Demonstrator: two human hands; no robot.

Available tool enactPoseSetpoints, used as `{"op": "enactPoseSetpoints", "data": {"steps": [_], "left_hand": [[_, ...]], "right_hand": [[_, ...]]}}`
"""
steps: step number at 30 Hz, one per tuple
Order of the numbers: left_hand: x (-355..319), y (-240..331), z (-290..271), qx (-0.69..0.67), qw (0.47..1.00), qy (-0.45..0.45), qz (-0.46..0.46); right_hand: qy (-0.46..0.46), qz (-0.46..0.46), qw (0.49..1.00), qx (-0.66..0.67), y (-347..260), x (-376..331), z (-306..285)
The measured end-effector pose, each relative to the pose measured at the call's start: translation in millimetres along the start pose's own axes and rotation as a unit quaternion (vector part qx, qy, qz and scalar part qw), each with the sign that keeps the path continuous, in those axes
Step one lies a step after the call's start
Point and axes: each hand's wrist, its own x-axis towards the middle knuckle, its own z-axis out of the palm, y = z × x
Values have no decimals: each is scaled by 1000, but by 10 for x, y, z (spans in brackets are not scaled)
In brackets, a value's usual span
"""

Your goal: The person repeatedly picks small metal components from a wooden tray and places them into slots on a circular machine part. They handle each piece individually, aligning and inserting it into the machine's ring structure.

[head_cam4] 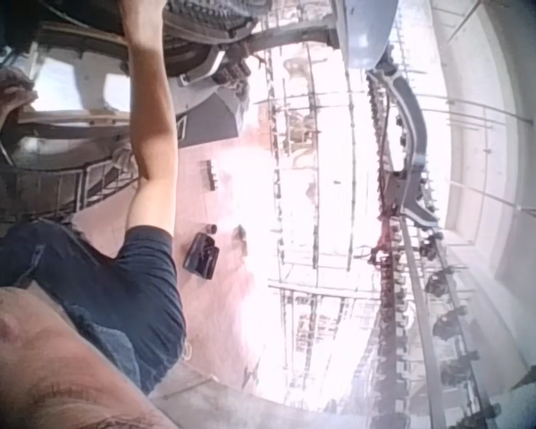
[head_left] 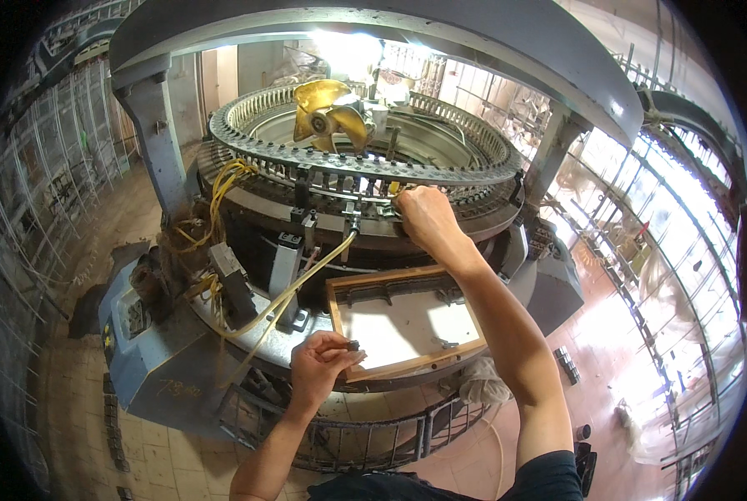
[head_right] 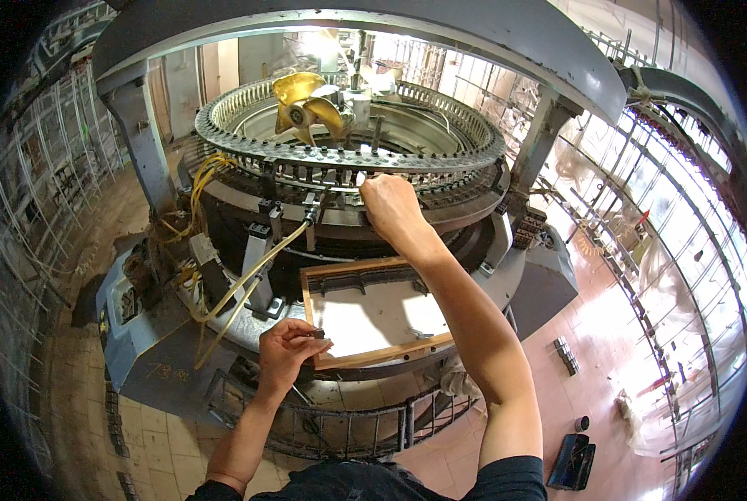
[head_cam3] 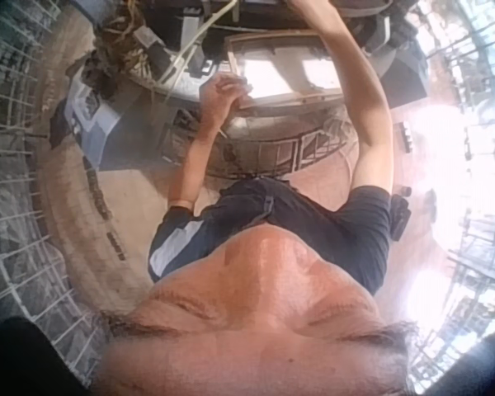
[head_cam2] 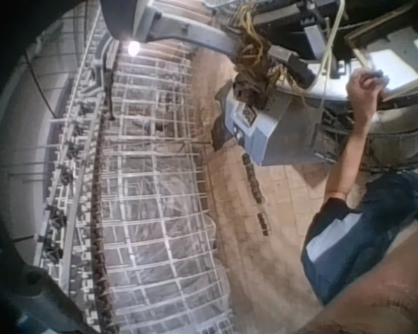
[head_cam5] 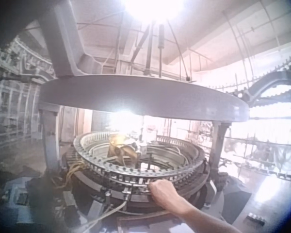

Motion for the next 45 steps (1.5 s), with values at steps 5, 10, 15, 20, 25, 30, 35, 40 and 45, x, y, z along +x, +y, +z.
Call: {"op": "enactPoseSetpoints", "data": {"steps": [5, 10, 15, 20, 25, 30, 35, 40, 45], "left_hand": [[2, 5, -3, -2, 1000, -1, 0], [4, 0, -11, 6, 1000, -5, 2], [-5, -5, -12, -10, 1000, -1, 0], [2, -12, -22, -3, 1000, -6, -2], [-2, -1, -19, -1, 1000, -7, 4], [-4, 35, -9, 13, 1000, -9, 0], [-1, 47, -5, 16, 1000, -8, -3], [-2, 40, -12, 7, 1000, -3, -16], [5, 29, -1, -5, 1000, -4, -12]], "right_hand": [[13, 11, 1000, -18, -40, -3, -37], [34, -10, 999, 0, -50, -37, -61], [26, -11, 999, 30, -52, -81, -65], [-10, 19, 998, 65, -53, -81, -95], [-6, 11, 999, 38, -83, -92, -129], [-7, 0, 999, 32, -71, -81, -115], [-28, 6, 998, 48, -32, -42, -74], [-29, 38, 996, 74, 21, -5, -9], [-28, 64, 996, 50, 47, 46, 104]]}}
